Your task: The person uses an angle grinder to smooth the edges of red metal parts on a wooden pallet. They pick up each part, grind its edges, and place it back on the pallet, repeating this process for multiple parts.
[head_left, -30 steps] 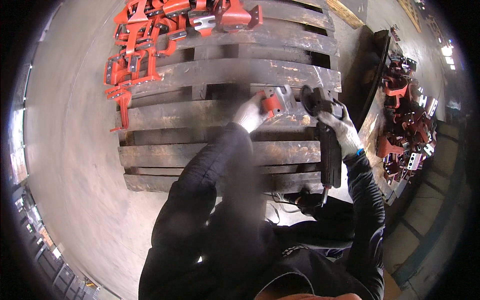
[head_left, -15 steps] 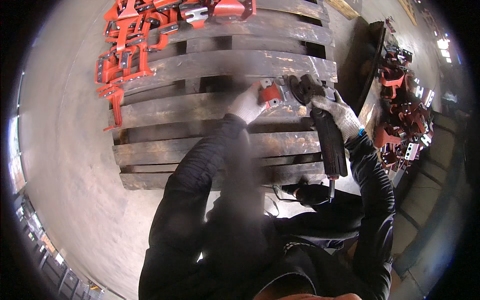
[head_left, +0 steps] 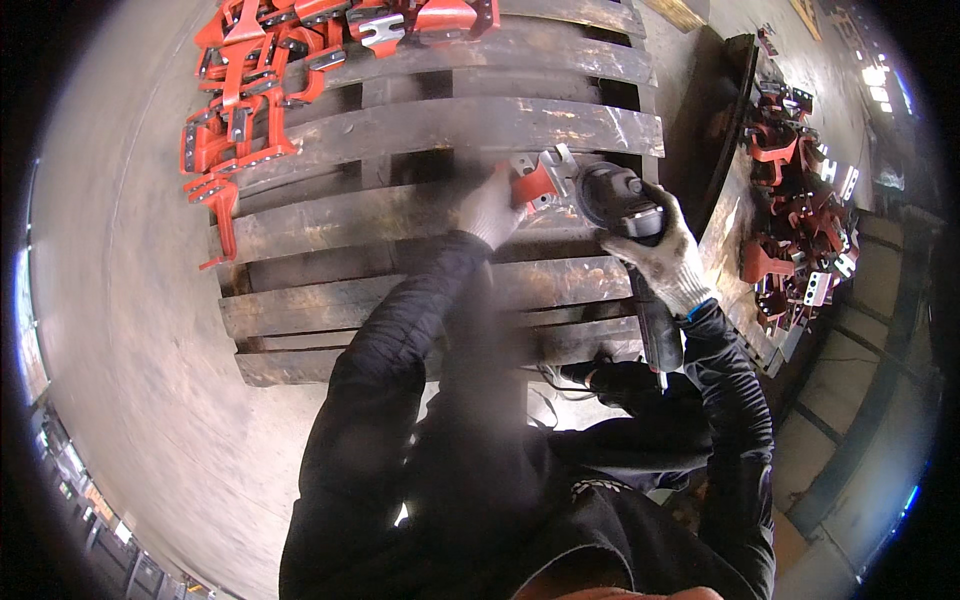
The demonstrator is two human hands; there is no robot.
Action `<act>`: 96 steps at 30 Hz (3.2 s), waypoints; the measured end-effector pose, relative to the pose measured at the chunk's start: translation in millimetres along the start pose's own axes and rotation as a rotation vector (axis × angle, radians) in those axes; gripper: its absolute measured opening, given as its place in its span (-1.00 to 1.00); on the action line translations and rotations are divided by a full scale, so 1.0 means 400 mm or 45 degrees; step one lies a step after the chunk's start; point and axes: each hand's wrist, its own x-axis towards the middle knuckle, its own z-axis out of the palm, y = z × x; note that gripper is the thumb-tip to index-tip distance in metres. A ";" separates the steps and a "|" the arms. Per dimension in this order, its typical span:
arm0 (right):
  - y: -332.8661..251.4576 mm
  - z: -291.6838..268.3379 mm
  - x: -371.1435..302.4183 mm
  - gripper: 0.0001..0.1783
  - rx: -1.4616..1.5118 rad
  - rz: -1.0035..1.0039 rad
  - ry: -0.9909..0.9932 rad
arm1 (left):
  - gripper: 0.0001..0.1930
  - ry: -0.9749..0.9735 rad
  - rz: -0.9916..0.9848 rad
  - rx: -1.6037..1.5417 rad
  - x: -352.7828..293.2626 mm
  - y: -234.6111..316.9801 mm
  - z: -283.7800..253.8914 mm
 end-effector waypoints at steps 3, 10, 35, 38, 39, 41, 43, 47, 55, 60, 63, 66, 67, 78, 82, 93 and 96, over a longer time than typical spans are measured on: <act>-0.033 0.027 0.021 -0.01 -0.092 0.019 -0.039 | -0.52 -0.063 -0.061 -0.056 -0.002 0.039 -0.041; -0.062 0.008 -0.012 0.02 -0.153 0.070 -0.129 | -0.49 -0.126 -0.180 -0.122 -0.009 0.077 -0.083; -0.093 0.035 0.089 0.04 -0.132 0.020 -0.177 | -0.45 -0.037 0.027 -0.078 -0.004 0.012 -0.016; -0.070 0.041 0.130 -0.02 -0.131 -0.048 -0.105 | -0.44 -0.077 0.010 -0.061 -0.002 0.018 -0.022; -0.077 0.036 0.136 -0.03 -0.041 0.024 -0.129 | -0.44 -0.086 0.015 -0.039 -0.005 0.013 -0.020; -0.062 0.021 0.130 -0.08 -0.003 -0.024 -0.094 | -0.43 -0.103 0.028 0.000 -0.006 0.005 -0.010; 0.050 -0.037 0.132 -0.38 -0.760 -1.046 -0.207 | -0.41 -0.059 0.050 0.109 -0.017 -0.006 -0.001; 0.102 -0.047 0.010 -0.54 -0.287 -0.484 -0.307 | -0.36 0.153 0.166 0.423 -0.021 -0.013 0.035; 0.131 -0.055 -0.101 -0.49 -0.192 -0.203 -0.177 | -0.37 0.161 -0.153 0.280 0.055 0.057 -0.078; 0.011 -0.013 -0.061 -0.18 0.793 0.628 0.107 | -0.23 0.148 -0.346 0.115 0.043 0.094 -0.160; 0.049 0.023 -0.002 -0.09 0.717 0.287 0.152 | -0.27 0.004 -0.410 -0.202 0.012 0.052 -0.139; 0.090 0.053 0.055 -0.07 0.643 0.153 0.123 | -0.33 -0.219 -0.485 -0.750 -0.048 0.061 -0.127; 0.115 0.062 0.074 -0.08 0.560 0.102 0.134 | -0.40 -0.330 -0.564 -0.811 -0.058 0.077 -0.117; 0.067 0.126 0.119 -0.08 0.382 0.043 0.040 | -0.59 -0.355 -0.847 -1.349 -0.103 0.107 -0.090; 0.042 0.117 0.089 -0.05 0.557 0.251 -0.034 | -0.64 -0.276 -1.003 -1.690 -0.100 0.048 -0.029; 0.093 0.132 0.042 -0.06 0.091 -0.020 0.147 | -0.64 -0.237 -1.023 -2.161 -0.102 0.156 -0.138; 0.087 0.159 0.057 -0.08 -0.198 -0.129 0.102 | -0.61 -0.386 -0.718 -2.365 -0.129 0.094 -0.066</act>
